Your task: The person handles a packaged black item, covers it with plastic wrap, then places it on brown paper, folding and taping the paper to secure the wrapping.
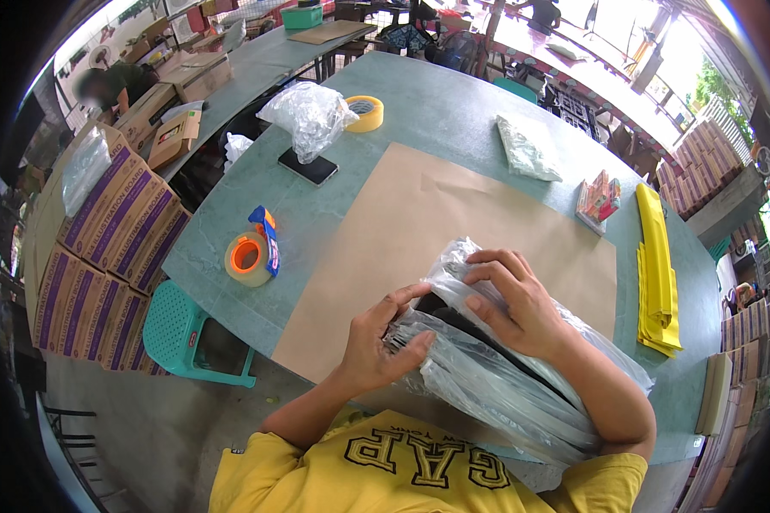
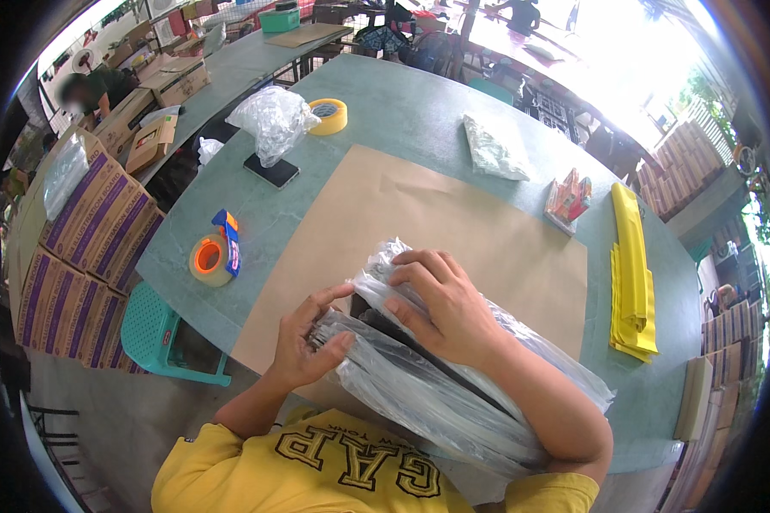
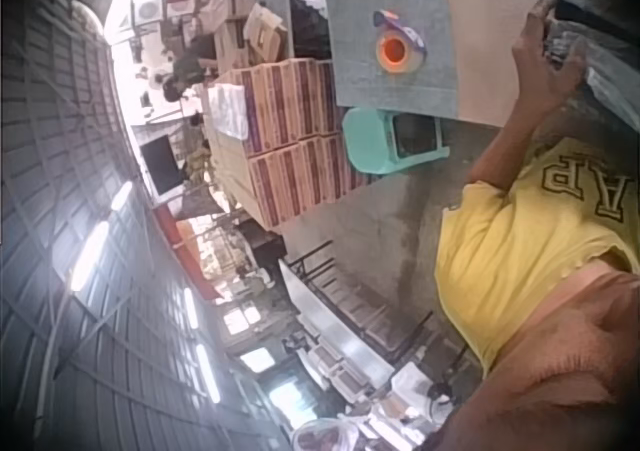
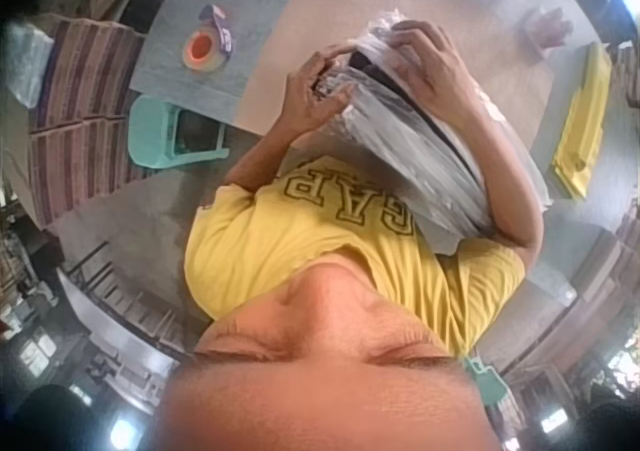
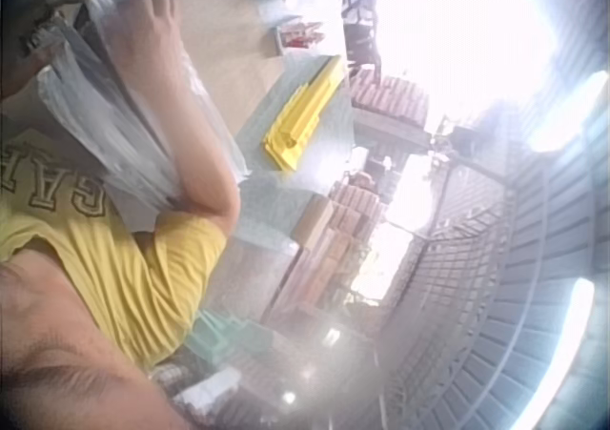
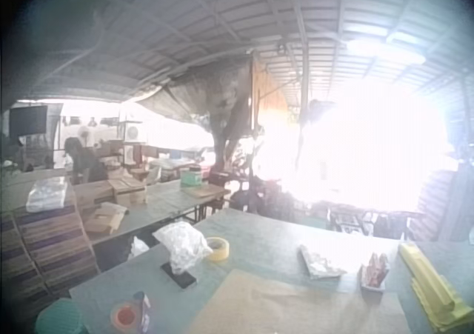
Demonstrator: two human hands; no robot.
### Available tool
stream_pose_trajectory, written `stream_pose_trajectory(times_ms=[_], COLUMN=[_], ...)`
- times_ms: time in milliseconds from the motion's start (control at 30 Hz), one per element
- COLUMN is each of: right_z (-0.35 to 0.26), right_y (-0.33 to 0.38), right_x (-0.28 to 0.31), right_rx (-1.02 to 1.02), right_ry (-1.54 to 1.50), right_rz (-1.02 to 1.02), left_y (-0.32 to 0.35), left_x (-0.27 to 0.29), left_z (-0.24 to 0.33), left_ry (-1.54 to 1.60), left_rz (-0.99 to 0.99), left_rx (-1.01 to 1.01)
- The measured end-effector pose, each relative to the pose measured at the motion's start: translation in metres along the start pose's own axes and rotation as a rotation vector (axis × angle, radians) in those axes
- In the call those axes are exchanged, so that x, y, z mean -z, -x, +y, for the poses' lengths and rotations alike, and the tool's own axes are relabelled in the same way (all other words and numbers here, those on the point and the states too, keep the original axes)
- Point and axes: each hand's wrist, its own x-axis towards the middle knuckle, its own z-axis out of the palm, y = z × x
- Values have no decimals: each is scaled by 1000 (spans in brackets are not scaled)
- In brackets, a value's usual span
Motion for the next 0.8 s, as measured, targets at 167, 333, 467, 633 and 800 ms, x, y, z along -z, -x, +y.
stream_pose_trajectory(times_ms=[167, 333, 467, 633, 800], right_z=[-1, -4, 2, -6, -2], right_y=[0, -1, 0, 0, 1], right_x=[1, 5, 3, 9, 3], right_rx=[-9, 21, 32, 13, -3], right_ry=[-22, 15, 4, 5, 92], right_rz=[-7, -24, -33, -51, -61], left_y=[-1, -8, 4, 8, 0], left_x=[3, 3, -5, 14, 30], left_z=[4, 5, -8, -1, -11], left_ry=[2, -6, 5, 15, 825], left_rz=[-29, -10, 124, -187, -463], left_rx=[1, -46, -127, -127, 418])
